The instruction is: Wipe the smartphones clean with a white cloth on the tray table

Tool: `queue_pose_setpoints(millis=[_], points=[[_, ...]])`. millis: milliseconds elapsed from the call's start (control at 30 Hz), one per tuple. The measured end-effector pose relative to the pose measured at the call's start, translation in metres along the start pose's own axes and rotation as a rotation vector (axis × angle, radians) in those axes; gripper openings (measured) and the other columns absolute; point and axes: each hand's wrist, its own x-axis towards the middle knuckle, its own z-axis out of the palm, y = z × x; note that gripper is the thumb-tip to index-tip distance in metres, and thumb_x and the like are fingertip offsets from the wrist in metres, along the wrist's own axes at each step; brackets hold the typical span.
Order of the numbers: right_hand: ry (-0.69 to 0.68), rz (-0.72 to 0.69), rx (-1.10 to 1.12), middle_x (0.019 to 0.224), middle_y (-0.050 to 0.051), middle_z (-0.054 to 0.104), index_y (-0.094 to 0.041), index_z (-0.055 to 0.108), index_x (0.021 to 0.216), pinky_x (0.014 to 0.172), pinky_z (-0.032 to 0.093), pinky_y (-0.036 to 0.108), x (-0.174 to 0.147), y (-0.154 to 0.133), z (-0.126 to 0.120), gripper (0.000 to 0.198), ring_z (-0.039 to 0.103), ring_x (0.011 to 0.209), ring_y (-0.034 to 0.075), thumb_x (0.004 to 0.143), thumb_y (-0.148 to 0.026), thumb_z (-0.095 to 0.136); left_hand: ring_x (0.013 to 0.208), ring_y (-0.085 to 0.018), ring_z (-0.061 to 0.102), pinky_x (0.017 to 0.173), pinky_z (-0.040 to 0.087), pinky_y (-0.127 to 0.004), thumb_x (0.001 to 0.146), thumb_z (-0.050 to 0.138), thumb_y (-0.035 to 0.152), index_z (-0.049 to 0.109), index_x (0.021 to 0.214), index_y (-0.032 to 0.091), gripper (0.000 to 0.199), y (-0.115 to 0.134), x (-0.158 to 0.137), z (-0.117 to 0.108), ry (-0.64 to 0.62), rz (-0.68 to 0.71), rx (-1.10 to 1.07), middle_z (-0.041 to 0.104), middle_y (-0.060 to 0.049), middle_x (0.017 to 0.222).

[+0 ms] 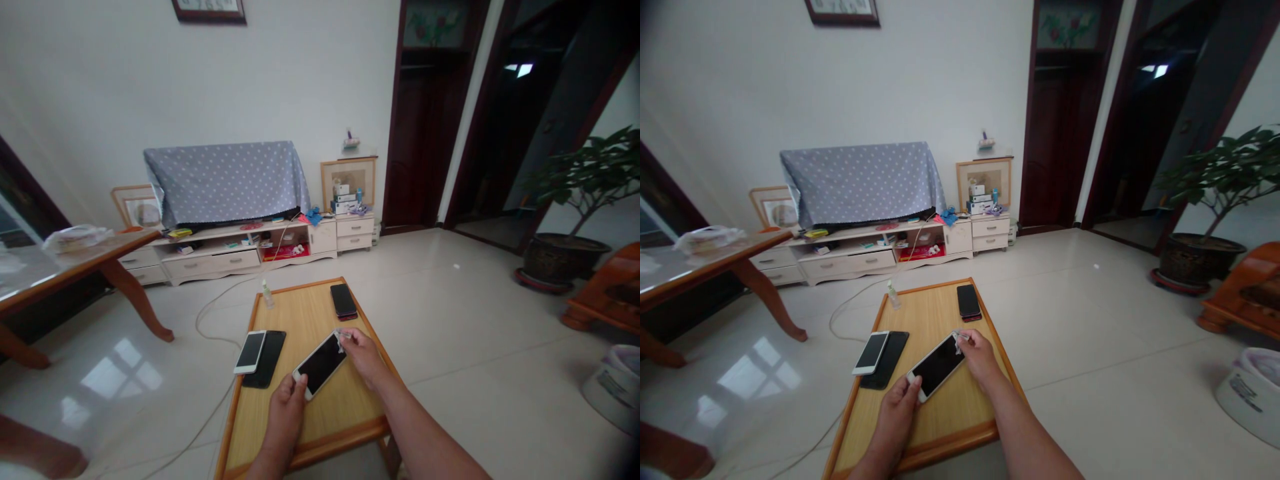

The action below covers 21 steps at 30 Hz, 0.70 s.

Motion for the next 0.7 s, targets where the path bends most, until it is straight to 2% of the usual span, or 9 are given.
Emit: queue_pose_setpoints(millis=[167,300,367,500,600,700], points=[[-0.050,0.076,0.104,0.087,0.004,0.071,-0.019,0.067,0.093,0.076,0.047,0.030,-0.001,0.001,-0.002,0.043,0.062,0.080,0.020,0.072,-0.056,0.075,0.063,-0.013,0.054,0.060,0.042,-0.024,0.084,0.057,0.066,0.068,0.090,0.017,0.051,0.002,-0.001,-0.004,-0.061,-0.034,-0.036,0.064,0.002,0.069],[-0.045,0.109,0.137,0.079,0.002,0.068,-0.018,0.065,0.087,0.068,0.045,0.028,-0.002,0.004,0.000,0.042,0.060,0.072,0.018,0.073,-0.056,0.074,0.072,-0.017,0.063,0.065,0.049,-0.027,0.081,0.060,0.068,0.065,0.113,0.016,0.061,-0.001,0.001,0.000,-0.070,-0.012,-0.119,0.071,-0.002,0.084],[-0.017,0.124,0.143,0.075,0.002,0.067,-0.018,0.064,0.085,0.066,0.044,0.027,-0.001,0.007,0.000,0.041,0.058,0.069,0.018,0.072,-0.056,0.074,0.079,-0.019,0.066,0.070,0.052,-0.030,0.080,0.063,0.066,0.060,0.123,0.015,0.068,-0.005,0.002,0.003,-0.029,0.006,-0.119,0.071,-0.004,0.090],[0.048,0.146,0.128,0.072,0.001,0.067,-0.018,0.064,0.079,0.065,0.042,0.027,0.004,0.018,-0.003,0.042,0.058,0.069,0.018,0.067,-0.057,0.075,0.075,-0.019,0.064,0.074,0.055,-0.035,0.078,0.066,0.064,0.059,0.127,0.012,0.072,-0.014,0.002,0.007,0.109,0.087,0.036,0.066,-0.003,0.084],[0.072,0.161,0.104,0.071,0.000,0.067,-0.019,0.064,0.077,0.065,0.041,0.026,0.007,0.027,-0.007,0.042,0.058,0.069,0.018,0.068,-0.059,0.074,0.098,-0.024,0.064,0.091,0.053,-0.043,0.076,0.071,0.059,0.055,0.133,0.015,0.074,-0.019,-0.001,0.006,0.147,0.245,0.213,0.064,-0.011,0.111],[0.080,0.170,0.077,0.072,-0.001,0.067,-0.019,0.064,0.076,0.065,0.041,0.026,0.007,0.032,-0.009,0.039,0.058,0.069,0.017,0.070,-0.057,0.073,0.123,-0.030,0.055,0.107,0.044,-0.051,0.073,0.075,0.054,0.048,0.140,0.017,0.081,-0.022,-0.004,0.007,0.100,0.357,0.384,0.056,-0.015,0.132]])
